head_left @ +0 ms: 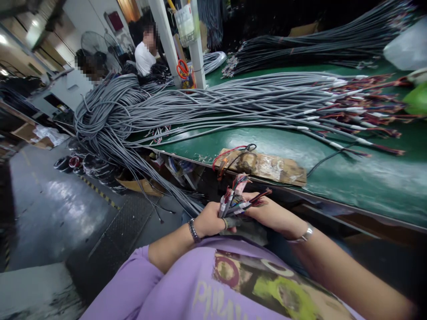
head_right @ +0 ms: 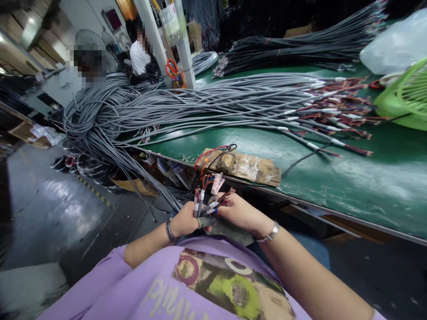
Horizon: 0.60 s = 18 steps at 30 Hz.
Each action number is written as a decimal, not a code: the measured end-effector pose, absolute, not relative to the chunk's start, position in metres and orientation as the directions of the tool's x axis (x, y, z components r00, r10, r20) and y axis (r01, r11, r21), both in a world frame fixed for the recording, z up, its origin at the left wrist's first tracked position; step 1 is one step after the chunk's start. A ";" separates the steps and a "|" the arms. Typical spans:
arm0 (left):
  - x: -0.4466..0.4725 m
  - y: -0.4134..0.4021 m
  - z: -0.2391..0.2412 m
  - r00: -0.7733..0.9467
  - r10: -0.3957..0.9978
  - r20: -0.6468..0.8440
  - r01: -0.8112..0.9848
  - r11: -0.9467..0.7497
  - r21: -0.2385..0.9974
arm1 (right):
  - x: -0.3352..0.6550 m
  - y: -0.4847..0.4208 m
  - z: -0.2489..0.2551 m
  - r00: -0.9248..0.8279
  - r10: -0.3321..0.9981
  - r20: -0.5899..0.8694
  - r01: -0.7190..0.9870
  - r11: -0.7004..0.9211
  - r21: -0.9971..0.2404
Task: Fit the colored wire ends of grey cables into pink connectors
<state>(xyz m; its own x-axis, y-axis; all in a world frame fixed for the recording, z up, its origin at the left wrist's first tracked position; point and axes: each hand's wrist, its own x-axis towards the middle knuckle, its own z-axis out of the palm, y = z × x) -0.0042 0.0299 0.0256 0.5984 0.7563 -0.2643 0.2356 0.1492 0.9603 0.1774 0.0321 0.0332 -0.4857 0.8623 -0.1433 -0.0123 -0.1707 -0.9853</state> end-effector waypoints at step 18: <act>-0.005 0.031 0.014 0.402 0.899 -0.175 0.015 0.184 0.983 | 0.155 0.019 0.016 -0.293 0.950 -0.107 -0.172 -0.163 -0.972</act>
<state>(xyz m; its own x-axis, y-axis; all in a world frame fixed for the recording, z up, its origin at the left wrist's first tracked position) -0.0051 0.0312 0.0141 0.4016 0.8990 -0.1748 0.0154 0.1842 0.9828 0.1553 0.0191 0.0161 -0.2928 0.9501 -0.1072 -0.1721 -0.1626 -0.9716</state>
